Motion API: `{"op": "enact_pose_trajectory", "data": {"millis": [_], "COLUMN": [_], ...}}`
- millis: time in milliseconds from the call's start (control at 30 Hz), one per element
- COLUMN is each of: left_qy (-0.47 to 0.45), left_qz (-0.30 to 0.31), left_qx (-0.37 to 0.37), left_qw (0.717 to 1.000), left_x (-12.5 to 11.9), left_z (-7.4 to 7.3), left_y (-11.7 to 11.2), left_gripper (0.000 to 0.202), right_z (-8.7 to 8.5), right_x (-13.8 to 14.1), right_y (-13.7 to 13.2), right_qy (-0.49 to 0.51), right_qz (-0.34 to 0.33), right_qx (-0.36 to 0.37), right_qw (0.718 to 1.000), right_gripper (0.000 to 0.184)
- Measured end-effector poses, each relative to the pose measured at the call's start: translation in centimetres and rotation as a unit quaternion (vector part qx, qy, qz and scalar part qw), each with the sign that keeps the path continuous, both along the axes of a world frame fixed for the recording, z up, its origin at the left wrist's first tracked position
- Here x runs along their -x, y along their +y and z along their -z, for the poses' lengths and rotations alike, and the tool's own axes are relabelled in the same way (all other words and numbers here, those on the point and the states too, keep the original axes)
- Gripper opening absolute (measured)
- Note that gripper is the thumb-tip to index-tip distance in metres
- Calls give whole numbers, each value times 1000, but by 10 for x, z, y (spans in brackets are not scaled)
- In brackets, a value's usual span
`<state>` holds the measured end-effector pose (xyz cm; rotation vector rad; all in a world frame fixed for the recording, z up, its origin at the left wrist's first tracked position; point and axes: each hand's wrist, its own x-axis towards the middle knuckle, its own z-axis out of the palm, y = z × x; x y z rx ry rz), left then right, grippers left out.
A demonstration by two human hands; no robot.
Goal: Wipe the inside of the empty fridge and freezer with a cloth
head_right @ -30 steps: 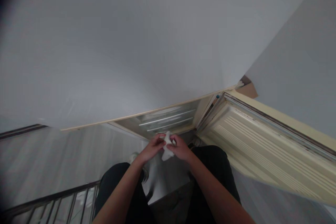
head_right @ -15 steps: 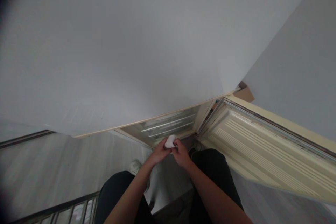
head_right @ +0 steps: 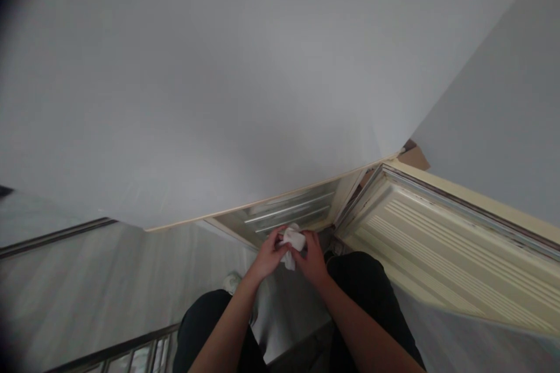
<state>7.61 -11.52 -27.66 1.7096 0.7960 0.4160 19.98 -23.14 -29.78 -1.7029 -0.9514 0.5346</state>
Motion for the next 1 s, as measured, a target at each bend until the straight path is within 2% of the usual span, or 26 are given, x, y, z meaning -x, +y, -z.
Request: {"op": "enact_pose_trajectory", "data": {"millis": [167,233,400,500,567,633,767,833,933,967,1000], "left_qy": [9,14,15,27,45,62,31,2,-13,-12,-8], "left_qz": [9,22,85,117,107,83,76,94,92,81,67], "left_qx": [3,6,10,19,20,13,-18,-21,-15,-12,-11], "left_qw": [1000,1000,996,993,993,995,996,995,996,997,998], "left_x": [-1,-3,-8,-10,-10,-9,-9,-11,-14,-15,-16], "left_z": [9,12,9,9,11,13,6,0,-5,-5,-4], "left_y": [8,9,5,4,4,5,6,5,3,2,2], "left_gripper": [23,20,57,52,49,55,72,59,21,12,12], "right_z": [0,-1,0,-1,-2,-4,-7,-8,-10,-9,-9], "right_x": [0,-2,-10,-15,-19,-20,-19,-18,-20,-21,-21], "right_y": [2,-1,-9,-8,-7,-6,-7,-7,-6,-5,-5], "right_qy": [55,56,34,3,-9,-18,10,16,30,37,44], "right_qz": [-13,-31,-97,-77,-40,-10,-40,-48,15,39,51], "right_qx": [34,38,11,-16,-24,-29,14,18,-2,-3,2], "right_qw": [998,997,995,997,999,999,999,999,999,999,998], "right_gripper": [32,30,29,29,29,29,33,33,32,33,33]}}
